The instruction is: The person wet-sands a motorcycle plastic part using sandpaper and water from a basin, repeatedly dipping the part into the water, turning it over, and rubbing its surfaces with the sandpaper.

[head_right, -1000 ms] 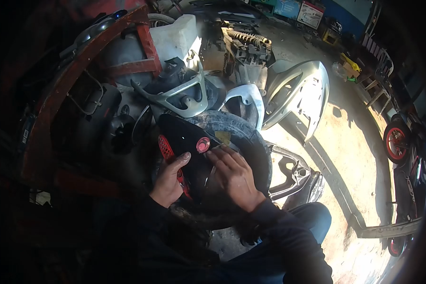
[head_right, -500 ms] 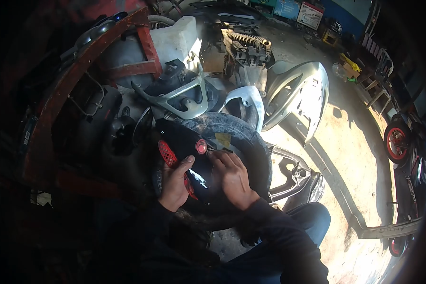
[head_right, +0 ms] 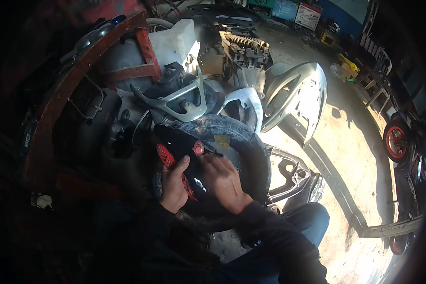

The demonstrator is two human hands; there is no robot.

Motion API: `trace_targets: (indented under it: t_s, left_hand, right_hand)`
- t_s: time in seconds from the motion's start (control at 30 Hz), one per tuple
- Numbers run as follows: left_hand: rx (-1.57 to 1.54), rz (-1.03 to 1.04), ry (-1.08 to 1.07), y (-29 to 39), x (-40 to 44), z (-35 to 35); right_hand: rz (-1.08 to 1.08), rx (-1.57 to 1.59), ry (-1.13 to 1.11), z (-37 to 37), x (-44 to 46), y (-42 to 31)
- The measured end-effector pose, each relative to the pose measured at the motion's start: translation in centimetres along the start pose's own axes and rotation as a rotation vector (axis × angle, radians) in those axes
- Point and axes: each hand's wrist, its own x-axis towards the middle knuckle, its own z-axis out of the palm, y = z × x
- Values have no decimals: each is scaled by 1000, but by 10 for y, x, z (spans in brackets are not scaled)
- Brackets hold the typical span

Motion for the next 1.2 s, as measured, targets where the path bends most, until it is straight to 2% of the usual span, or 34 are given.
trace_targets:
  t_s: [0.1,0.2,0.23,0.3,0.37,0.43,0.5,0.53,0.67,0.7,0.77,0.83,0.87,0.9,0.97,1.07,1.1,1.17,1.2]
  left_hand:
    - [4,11,-36,-5,5,-7]
    - [22,-17,-20,0,4,-2]
    - [13,-5,-39,2,5,-1]
    - [7,-2,-56,5,2,0]
    - [-1,-59,-80,11,2,1]
    - [-9,-58,-80,14,3,-1]
    - [-24,-58,-76,15,2,-1]
    - [-11,-81,-74,17,1,-1]
    - [22,-103,-74,21,1,-1]
    - [18,-99,-74,23,0,1]
    - [-4,-106,-104,30,-5,5]
    - [6,-121,-108,29,-5,2]
    - [12,-125,-115,29,-3,2]
    - [12,-120,-117,31,-1,3]
    - [39,-86,-112,32,-3,1]
    - [46,-113,-128,31,1,-3]
    - [48,-113,-131,31,1,-5]
    - [31,-77,-106,33,4,-8]
    - [29,-77,-104,34,4,-7]
  right_hand:
    - [-90,1,34,-2,2,-5]
    - [42,24,-24,-3,4,5]
    - [-60,3,14,-1,3,-1]
    - [-102,40,-17,-10,4,-2]
    - [-3,0,9,-5,3,25]
    - [32,-13,-13,-7,2,16]
    - [-160,-1,-8,-16,0,-12]
    - [-168,20,-15,-24,3,-8]
    - [-27,-11,-20,-22,1,3]
    - [-136,-62,-27,-25,-1,-8]
    - [-168,-25,-19,-30,2,-6]
    - [-27,-47,-28,-26,6,14]
    - [-25,-38,-12,-24,2,9]
    - [-130,-43,20,-26,2,-4]
    - [-203,-40,-30,-28,-4,-10]
    - [31,-56,-56,-25,2,23]
    - [31,-57,-53,-27,-1,13]
    - [-155,-46,-12,-31,-5,-12]
    - [-158,-23,-15,-31,-6,-9]
